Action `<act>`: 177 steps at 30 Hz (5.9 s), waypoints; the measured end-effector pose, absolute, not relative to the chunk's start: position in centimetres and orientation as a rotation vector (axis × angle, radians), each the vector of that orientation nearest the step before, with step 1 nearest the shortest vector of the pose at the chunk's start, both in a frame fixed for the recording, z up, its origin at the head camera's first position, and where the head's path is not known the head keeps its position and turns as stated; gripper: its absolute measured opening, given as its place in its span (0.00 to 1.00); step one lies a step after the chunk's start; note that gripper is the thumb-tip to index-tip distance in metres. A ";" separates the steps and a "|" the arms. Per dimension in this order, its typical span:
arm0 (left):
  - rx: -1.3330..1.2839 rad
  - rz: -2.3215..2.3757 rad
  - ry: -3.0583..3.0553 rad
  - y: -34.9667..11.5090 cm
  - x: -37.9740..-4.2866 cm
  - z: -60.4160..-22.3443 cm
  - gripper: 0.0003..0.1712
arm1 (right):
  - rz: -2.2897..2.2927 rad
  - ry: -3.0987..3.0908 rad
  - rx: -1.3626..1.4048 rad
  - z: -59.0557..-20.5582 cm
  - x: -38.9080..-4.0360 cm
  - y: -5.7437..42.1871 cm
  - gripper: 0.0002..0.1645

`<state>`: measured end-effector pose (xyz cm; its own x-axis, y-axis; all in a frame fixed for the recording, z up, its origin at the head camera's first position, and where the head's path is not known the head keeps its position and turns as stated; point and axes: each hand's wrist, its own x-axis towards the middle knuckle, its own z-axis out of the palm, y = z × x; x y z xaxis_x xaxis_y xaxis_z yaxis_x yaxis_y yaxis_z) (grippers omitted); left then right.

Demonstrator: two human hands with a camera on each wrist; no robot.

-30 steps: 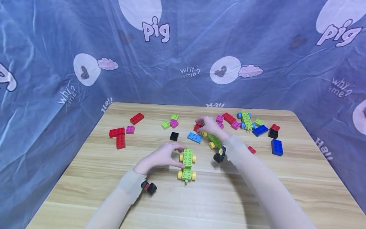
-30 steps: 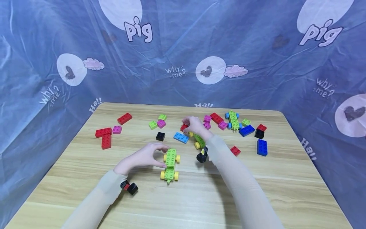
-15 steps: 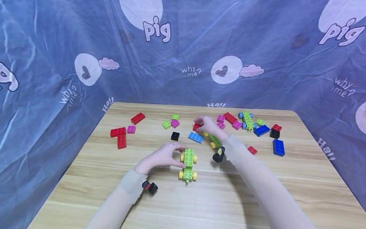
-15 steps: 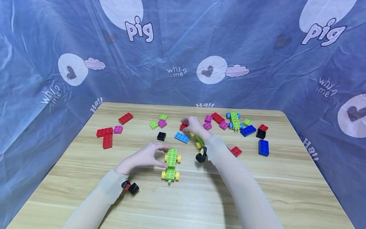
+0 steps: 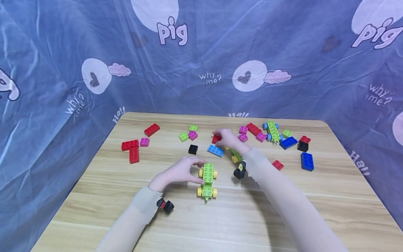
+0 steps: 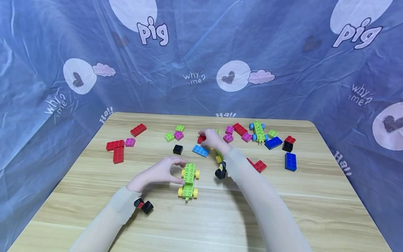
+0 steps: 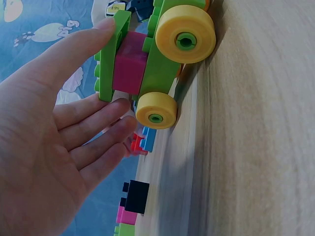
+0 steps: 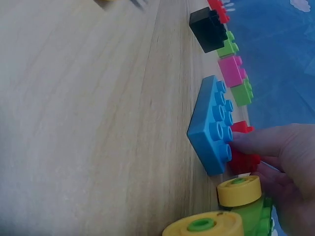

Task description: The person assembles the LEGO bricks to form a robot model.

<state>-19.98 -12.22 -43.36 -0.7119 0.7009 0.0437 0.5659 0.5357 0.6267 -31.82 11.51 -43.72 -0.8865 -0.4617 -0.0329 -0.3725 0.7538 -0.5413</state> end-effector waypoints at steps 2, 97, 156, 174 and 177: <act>1.063 0.937 2.556 -12.2 -20.0 -43.3 0.39 | -0.787 2.799 -0.665 -43.7 -31.8 11.4 0.31; 1.068 0.942 2.551 -12.3 -20.1 -43.3 0.34 | -1.250 2.681 -0.999 -41.3 -18.9 10.6 0.26; 1.038 0.940 2.539 -12.1 -20.1 -43.6 0.34 | -1.191 2.690 -1.030 -41.6 -18.9 10.4 0.20; 1.027 0.951 2.531 -12.0 -20.2 -43.6 0.35 | -1.128 2.708 -1.021 -40.9 -19.0 10.0 0.19; 1.031 0.943 2.536 -12.1 -20.2 -43.6 0.35 | -1.144 2.683 -0.988 -40.9 -19.1 10.0 0.19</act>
<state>-20.24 -12.05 -43.59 -0.7204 0.6934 0.0151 0.5348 0.5416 0.6486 -19.09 10.04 -40.92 -0.7923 -0.5817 0.1841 -0.5355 0.5183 -0.6668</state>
